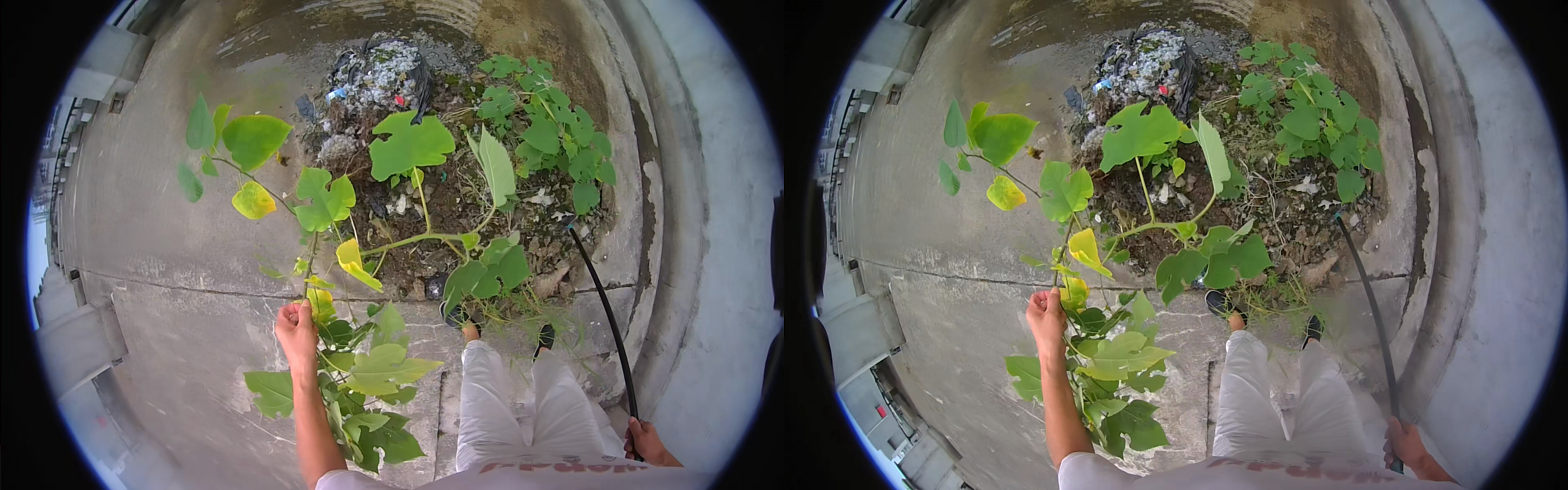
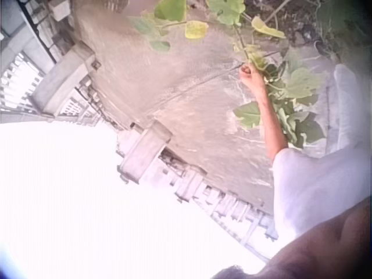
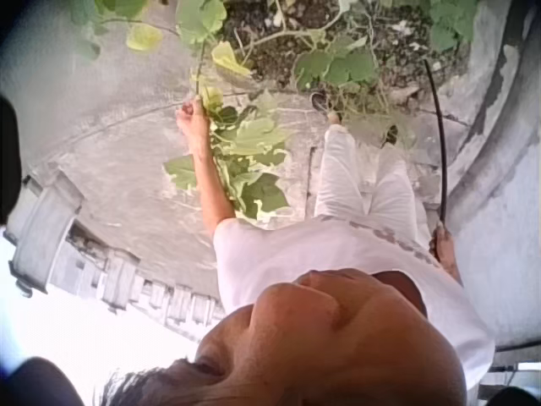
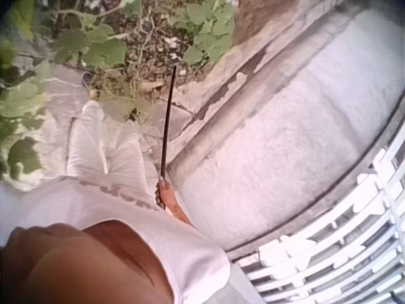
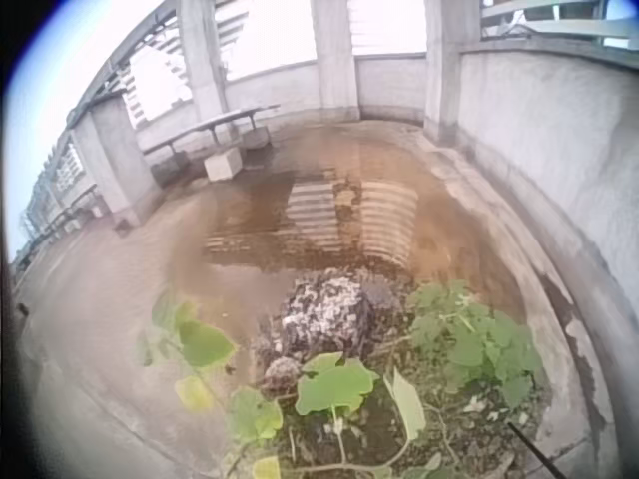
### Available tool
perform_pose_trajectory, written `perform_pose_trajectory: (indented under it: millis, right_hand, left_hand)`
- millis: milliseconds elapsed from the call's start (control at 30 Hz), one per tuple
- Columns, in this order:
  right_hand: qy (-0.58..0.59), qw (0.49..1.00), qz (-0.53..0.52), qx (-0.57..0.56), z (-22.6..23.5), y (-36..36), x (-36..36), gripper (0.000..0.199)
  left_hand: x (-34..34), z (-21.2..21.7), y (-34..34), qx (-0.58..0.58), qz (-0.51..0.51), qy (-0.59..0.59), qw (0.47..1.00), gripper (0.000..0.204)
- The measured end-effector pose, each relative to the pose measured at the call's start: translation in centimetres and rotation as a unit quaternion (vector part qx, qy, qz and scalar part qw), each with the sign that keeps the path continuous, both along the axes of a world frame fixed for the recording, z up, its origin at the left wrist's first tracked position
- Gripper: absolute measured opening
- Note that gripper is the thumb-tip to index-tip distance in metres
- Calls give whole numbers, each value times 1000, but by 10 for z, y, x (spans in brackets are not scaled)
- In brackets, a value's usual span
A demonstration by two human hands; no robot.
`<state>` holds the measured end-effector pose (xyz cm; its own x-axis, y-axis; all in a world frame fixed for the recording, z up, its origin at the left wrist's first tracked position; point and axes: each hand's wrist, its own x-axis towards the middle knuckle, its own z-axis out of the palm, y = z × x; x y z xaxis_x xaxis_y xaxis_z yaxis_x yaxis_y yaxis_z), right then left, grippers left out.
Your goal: The person uses a long-handled scraper to remove weeds and debris from cracks and crevices on a concrete rooftop. They pull out plants by hand and scrape along seams and edges, moving around the area to clear multiple spots.
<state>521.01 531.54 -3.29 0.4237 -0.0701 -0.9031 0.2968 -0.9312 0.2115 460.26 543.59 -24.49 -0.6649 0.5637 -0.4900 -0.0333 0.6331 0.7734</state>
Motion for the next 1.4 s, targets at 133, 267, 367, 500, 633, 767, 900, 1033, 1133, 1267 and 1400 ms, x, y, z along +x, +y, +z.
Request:
perform_pose_trajectory:
  millis: [133,267,367,500,633,767,900,1033,1133,1267,1400]
  right_hand:
    - [22,1000,-2,12,-1,-8,35,42]
    - [35,999,-16,23,6,-2,49,43]
    - [50,997,-46,31,8,-4,54,41]
    - [64,995,-72,39,10,3,52,42]
    - [65,995,-55,41,10,5,54,44]
    - [65,996,-50,45,19,14,50,43]
    - [72,994,-57,51,22,20,41,42]
    - [75,995,-48,55,23,17,39,42]
    - [75,994,-54,58,23,19,41,41]
    - [58,995,-50,62,26,16,46,40]
    - [68,996,-22,47,20,14,36,40]
  left_hand:
    - [-3,77,-43,-53,65,-41,996,19]
    - [-6,170,-58,-37,100,-97,990,24]
    - [-31,201,-52,-89,92,-128,984,23]
    - [-68,208,-45,-169,104,-169,965,23]
    - [-128,174,-87,-65,194,-190,960,21]
    - [-169,208,-99,-4,270,-135,954,21]
    - [-198,279,-107,38,308,-54,949,22]
    - [-196,344,-94,86,306,15,948,22]
    - [-169,352,-63,128,264,26,956,22]
    - [-71,238,-5,175,128,-48,975,18]
    - [88,36,63,-11,-140,24,990,36]
